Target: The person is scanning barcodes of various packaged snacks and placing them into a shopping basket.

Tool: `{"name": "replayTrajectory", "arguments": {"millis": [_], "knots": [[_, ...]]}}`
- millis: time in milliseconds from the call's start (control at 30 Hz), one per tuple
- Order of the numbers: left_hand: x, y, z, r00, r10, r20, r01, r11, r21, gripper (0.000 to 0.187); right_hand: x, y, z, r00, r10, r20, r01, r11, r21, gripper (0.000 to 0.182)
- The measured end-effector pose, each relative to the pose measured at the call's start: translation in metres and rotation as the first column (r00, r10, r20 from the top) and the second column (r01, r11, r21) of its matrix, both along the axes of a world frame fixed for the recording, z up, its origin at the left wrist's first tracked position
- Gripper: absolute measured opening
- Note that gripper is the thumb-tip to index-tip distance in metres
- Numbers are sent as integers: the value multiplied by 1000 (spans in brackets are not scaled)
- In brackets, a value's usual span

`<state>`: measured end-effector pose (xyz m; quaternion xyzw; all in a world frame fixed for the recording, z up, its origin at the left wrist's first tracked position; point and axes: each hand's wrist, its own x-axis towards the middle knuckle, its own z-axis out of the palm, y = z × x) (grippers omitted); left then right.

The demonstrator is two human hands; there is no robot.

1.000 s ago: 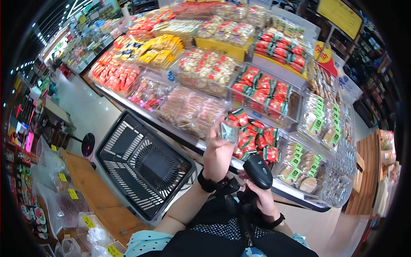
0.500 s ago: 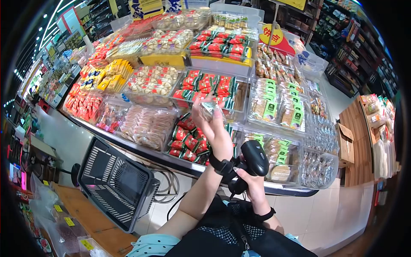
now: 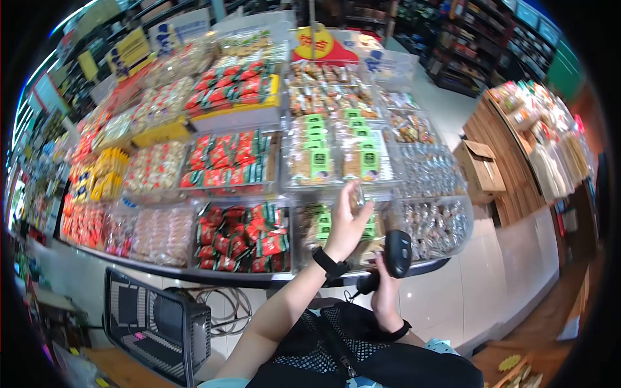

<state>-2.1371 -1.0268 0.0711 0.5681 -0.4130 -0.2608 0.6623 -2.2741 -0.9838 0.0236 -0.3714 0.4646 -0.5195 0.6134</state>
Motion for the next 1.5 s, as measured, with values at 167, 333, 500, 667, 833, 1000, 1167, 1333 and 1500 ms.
{"name": "replayTrajectory", "arguments": {"millis": [167, 333, 500, 667, 833, 1000, 1167, 1333, 1500], "knots": [[-83, -60, -60, 756, -431, -493, 578, 793, 193, 50, -86, -20, -16, 970, -239, -37, 240, 970, 44, 25], [-139, -109, -92, 652, -337, -679, 633, 734, 244, 61, -126, -12, -23, 918, -397, 0, 396, 916, 60, 25], [-159, -117, -109, 895, -359, 266, 293, 921, 257, 71, -134, -7, -13, 921, -386, 52, 379, 918, 116, 24], [-144, -47, -50, 551, -820, 156, 802, 572, 172, 65, -136, -15, -1, 966, -257, -26, 251, 957, -146, 34], [-121, 2, -47, 333, -943, 29, 907, 328, 264, 106, -131, -18, -7, 984, -171, 51, 176, 977, -120, 44], [-93, 35, -34, 530, -848, 25, 822, 521, 228, 85, -85, -7, 9, 997, 37, -73, -34, 999, 36, 32], [-33, 72, -8, 832, -555, -16, 549, 817, 177, 47, -9, 15, 74, 949, 288, -128, -289, 957, 12, 30], [22, 106, 24, 932, -299, -206, 307, 952, 8, 43, 1, 85, 36, 895, -96, -437, -266, 672, -692, 55], [63, 145, 57, 973, -126, -196, 94, 982, -165, 22, 58, 135, 55, 659, 730, -181, -743, 596, -305, 65]]}}
